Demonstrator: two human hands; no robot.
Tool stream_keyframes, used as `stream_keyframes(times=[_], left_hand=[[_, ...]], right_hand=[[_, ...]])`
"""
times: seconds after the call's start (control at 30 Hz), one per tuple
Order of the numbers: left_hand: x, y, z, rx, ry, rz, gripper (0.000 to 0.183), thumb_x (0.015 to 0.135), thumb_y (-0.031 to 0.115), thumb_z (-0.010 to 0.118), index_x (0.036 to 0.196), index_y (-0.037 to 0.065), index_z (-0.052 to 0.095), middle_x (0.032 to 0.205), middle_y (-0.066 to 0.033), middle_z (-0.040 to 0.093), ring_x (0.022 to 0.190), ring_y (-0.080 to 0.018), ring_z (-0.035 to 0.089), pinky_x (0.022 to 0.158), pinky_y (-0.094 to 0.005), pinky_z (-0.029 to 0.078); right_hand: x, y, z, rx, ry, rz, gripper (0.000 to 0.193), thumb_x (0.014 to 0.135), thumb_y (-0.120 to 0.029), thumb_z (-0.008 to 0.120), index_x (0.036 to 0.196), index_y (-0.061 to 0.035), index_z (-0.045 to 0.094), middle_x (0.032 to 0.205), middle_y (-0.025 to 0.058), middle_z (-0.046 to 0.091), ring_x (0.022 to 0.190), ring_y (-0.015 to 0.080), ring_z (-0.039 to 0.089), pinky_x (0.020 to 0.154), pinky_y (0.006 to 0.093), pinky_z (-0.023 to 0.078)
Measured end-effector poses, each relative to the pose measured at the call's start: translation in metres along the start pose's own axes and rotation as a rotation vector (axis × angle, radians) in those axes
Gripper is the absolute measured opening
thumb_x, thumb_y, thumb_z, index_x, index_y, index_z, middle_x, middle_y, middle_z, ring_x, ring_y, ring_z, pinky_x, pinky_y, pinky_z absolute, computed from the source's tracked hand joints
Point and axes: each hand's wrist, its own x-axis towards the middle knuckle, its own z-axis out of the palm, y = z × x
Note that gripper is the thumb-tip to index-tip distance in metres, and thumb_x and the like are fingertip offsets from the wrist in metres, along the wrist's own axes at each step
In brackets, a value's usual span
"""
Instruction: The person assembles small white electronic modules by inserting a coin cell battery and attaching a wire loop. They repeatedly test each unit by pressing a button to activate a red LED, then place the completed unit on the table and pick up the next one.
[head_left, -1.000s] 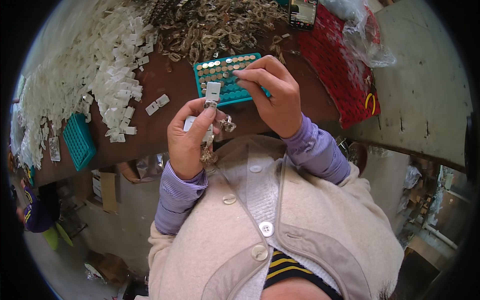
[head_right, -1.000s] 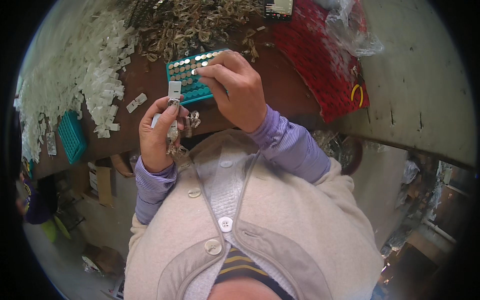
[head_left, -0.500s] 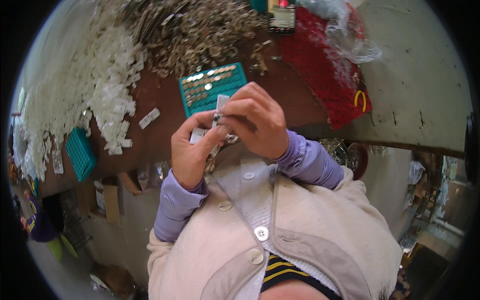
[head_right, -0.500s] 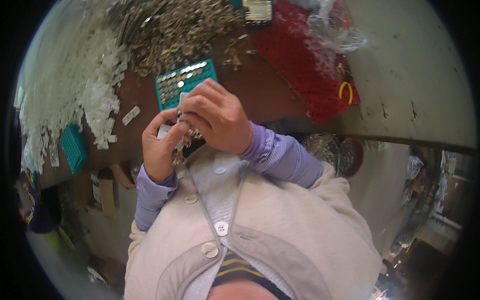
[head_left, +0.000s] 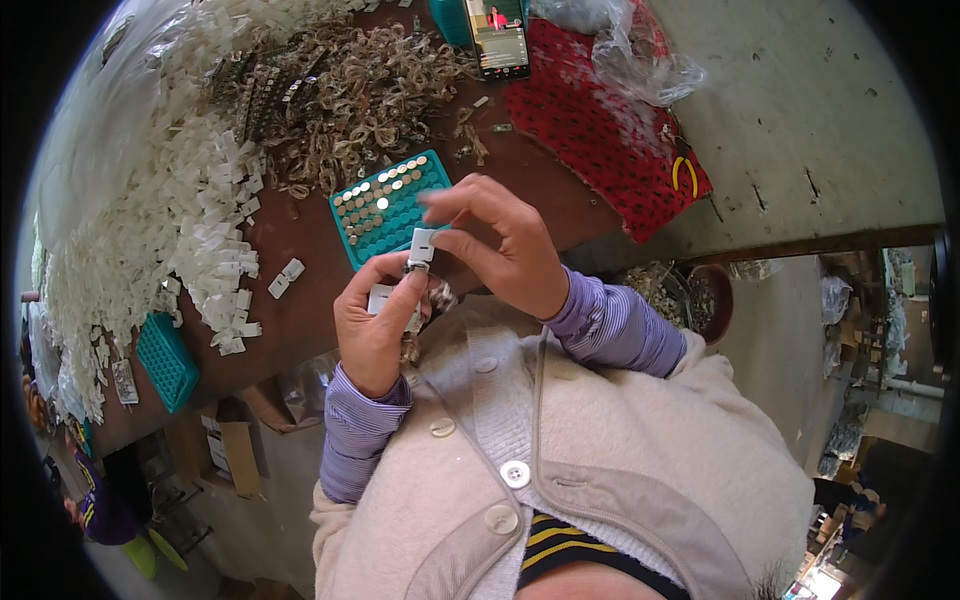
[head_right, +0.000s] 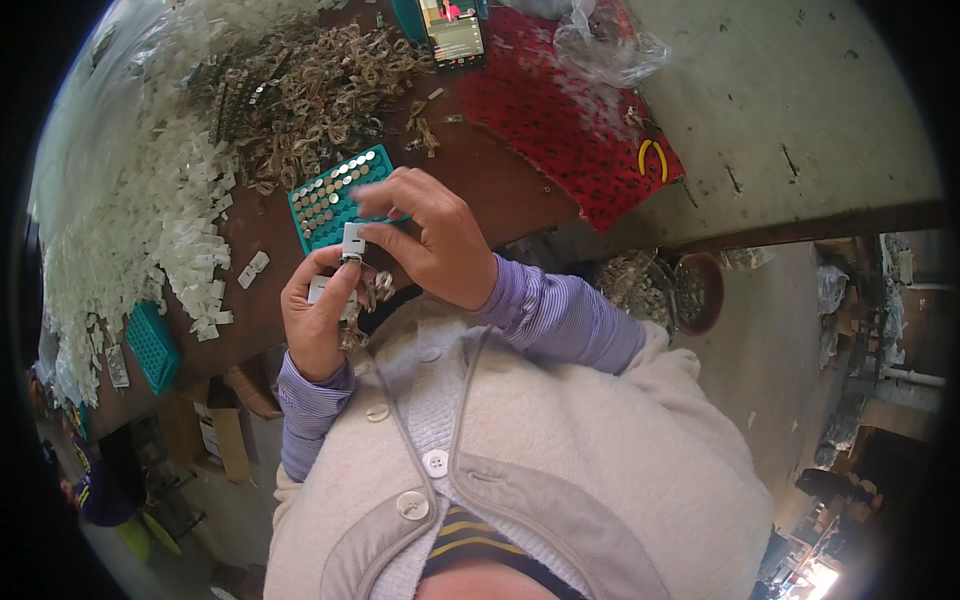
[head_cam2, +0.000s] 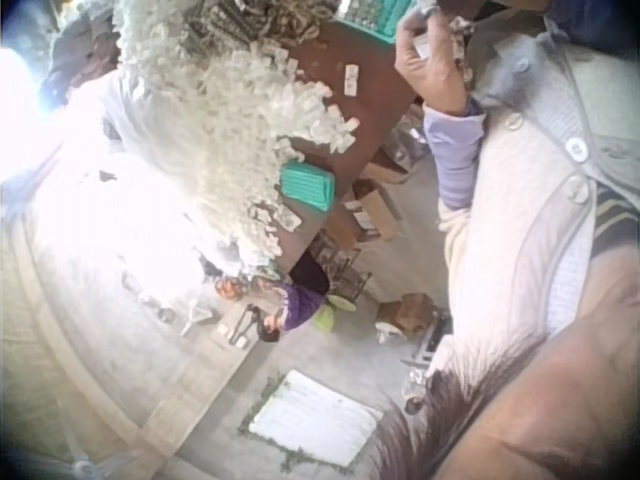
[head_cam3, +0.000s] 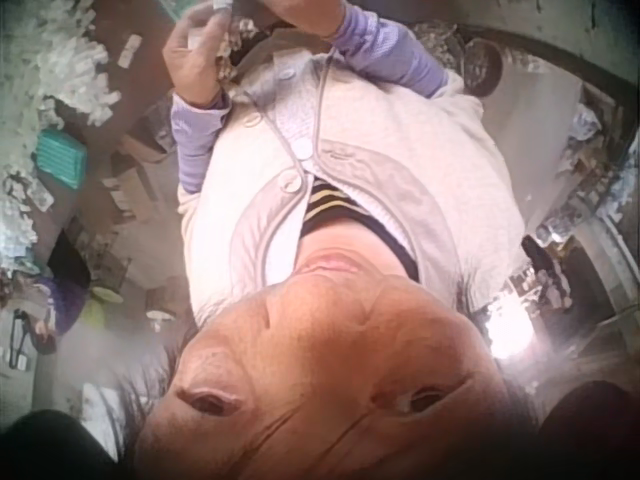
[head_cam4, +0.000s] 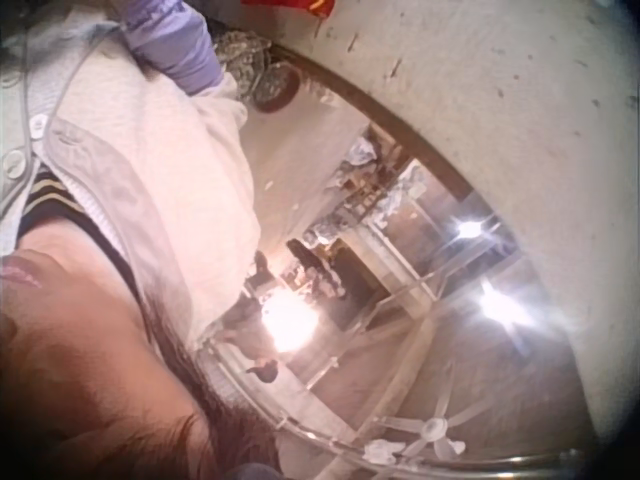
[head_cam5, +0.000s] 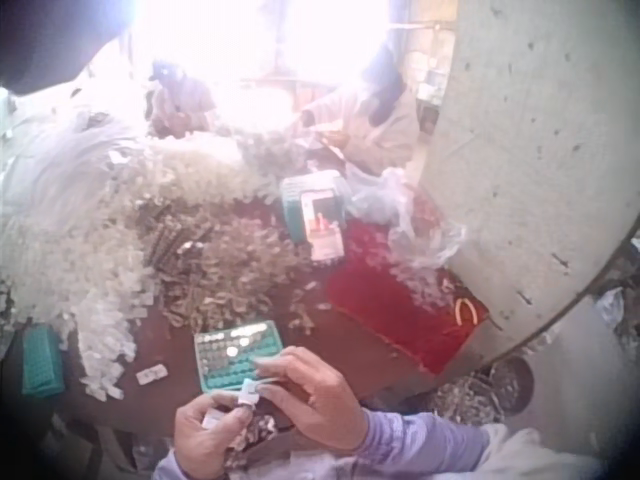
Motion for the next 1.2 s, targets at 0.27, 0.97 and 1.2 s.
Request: stream_keyframes(times=[0.27,0.97,1.2], left_hand=[[-0.005,0.01,-0.025,-0.283,-0.066,-0.167,0.027,0.105,0.009,0.071,0.13,-0.001,0.07,0.102,-0.0076,0.077,0.076,-0.0079,0.065,0.067,-0.0233,0.053],[0.078,0.014,0.086,-0.291,-0.333,-0.337,0.018,0.108,0.021,0.069,0.117,0.007,0.067,0.091,-0.0026,0.071,0.072,-0.0065,0.065,0.055,-0.0212,0.049],[0.088,0.018,0.071,-0.349,-0.193,-0.144,0.02,0.107,0.018,0.068,0.125,0.007,0.066,0.121,-0.0169,0.078,0.068,-0.0058,0.064,0.045,-0.0188,0.044]], right_hand=[[0.011,-0.005,0.017,-0.266,-0.063,-0.308,0.019,0.081,0.0,0.076,0.091,-0.0037,0.061,0.09,0.0119,0.063,0.086,0.0339,0.065,0.077,0.0445,0.054],[0.0,0.015,-0.097,-0.43,0.091,-0.396,0.029,0.073,-0.001,0.081,0.095,-0.0036,0.063,0.095,0.0136,0.064,0.087,0.0344,0.066,0.078,0.045,0.055],[0.065,0.111,-0.192,-0.827,0.136,-0.092,0.012,0.091,-0.015,0.077,0.098,-0.0054,0.08,0.096,0.014,0.07,0.099,0.0352,0.069,0.09,0.0457,0.056]])
